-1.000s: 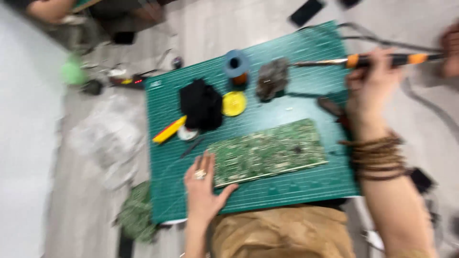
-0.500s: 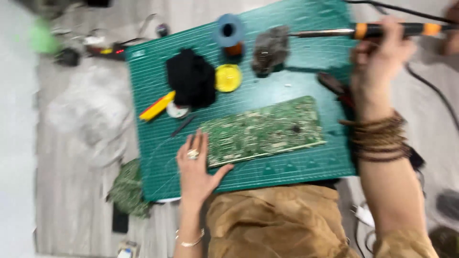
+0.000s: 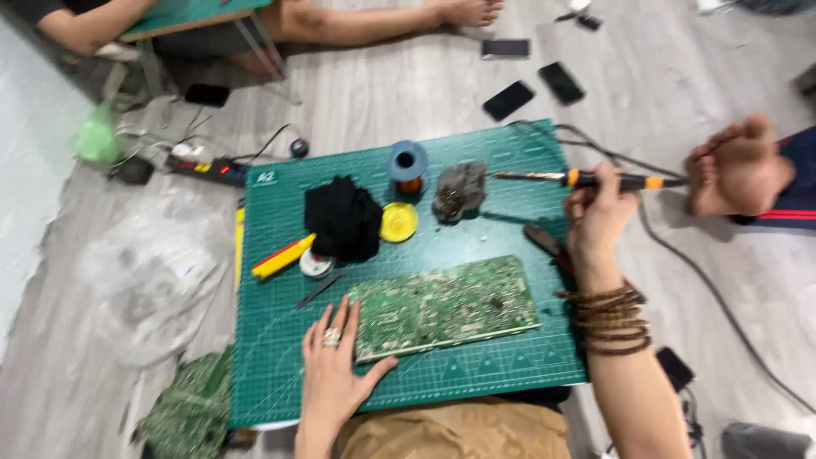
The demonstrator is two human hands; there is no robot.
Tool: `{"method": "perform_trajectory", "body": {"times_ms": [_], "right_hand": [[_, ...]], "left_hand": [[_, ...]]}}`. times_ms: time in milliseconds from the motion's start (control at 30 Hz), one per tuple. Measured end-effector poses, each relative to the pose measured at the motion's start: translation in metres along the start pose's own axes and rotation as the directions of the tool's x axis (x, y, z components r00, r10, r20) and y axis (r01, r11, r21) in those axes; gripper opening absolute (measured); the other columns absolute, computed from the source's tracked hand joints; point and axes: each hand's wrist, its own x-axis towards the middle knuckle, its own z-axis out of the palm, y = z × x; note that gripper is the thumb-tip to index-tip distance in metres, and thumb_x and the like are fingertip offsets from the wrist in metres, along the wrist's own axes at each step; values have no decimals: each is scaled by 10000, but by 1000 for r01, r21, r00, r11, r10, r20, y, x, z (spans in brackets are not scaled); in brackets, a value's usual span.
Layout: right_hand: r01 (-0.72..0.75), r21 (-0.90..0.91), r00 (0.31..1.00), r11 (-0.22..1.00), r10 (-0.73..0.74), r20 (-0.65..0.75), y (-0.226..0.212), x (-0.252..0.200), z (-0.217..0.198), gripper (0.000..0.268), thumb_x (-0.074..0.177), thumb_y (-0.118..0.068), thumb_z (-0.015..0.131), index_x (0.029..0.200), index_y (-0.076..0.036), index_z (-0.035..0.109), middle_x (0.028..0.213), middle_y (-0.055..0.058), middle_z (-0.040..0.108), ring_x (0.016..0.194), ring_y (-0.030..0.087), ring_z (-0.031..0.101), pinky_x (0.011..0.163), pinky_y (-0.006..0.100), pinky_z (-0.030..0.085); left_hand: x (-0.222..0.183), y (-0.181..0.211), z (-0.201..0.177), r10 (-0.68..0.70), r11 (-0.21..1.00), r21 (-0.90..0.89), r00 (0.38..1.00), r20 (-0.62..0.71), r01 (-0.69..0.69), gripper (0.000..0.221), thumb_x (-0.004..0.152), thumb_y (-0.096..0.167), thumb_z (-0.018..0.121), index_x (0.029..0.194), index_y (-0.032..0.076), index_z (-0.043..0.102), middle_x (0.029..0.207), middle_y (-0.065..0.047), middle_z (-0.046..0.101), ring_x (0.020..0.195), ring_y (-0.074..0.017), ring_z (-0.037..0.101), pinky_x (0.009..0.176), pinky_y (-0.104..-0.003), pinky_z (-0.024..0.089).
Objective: Soldering electronic components onto a circuit board using a soldering iron and solder wire.
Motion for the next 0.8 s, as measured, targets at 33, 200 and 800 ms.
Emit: {"method": "perform_trajectory", "body": {"times_ms": [33, 200, 800], "right_hand": [[-12, 14, 1000, 1000, 13, -22, 5, 3, -5, 128, 972, -158, 592, 893, -73, 536, 593, 10, 538, 398, 59, 417, 348, 198, 310], [-27, 70, 998, 997, 31, -53, 6, 9, -2, 103, 930, -95, 617, 905, -103, 517, 704, 29, 593, 452, 39, 470, 324, 148, 295], [-98, 96, 995, 991, 97, 17, -5, -2, 1, 212, 933, -201, 602, 797, -54, 534, 502, 17, 491, 351, 71, 368, 354, 218, 315]], "left_hand": [[-2, -4, 5, -13, 998, 55, 1000, 17, 12, 1024, 739, 723, 655, 1486, 75, 387, 1568, -108, 363, 1415, -343, 333, 1127, -524, 214], [-3, -13, 21, 65, 991, 120, 996, -68, -57, 1023, 664, 671, 700, 1454, 78, 435, 1550, -73, 422, 1393, -301, 397, 1095, -453, 282], [-6, -18, 28, 27, 989, 143, 1000, 0, -27, 1072, 697, 737, 570, 1458, -1, 409, 1587, -194, 351, 1424, -392, 349, 1119, -574, 238]]}}
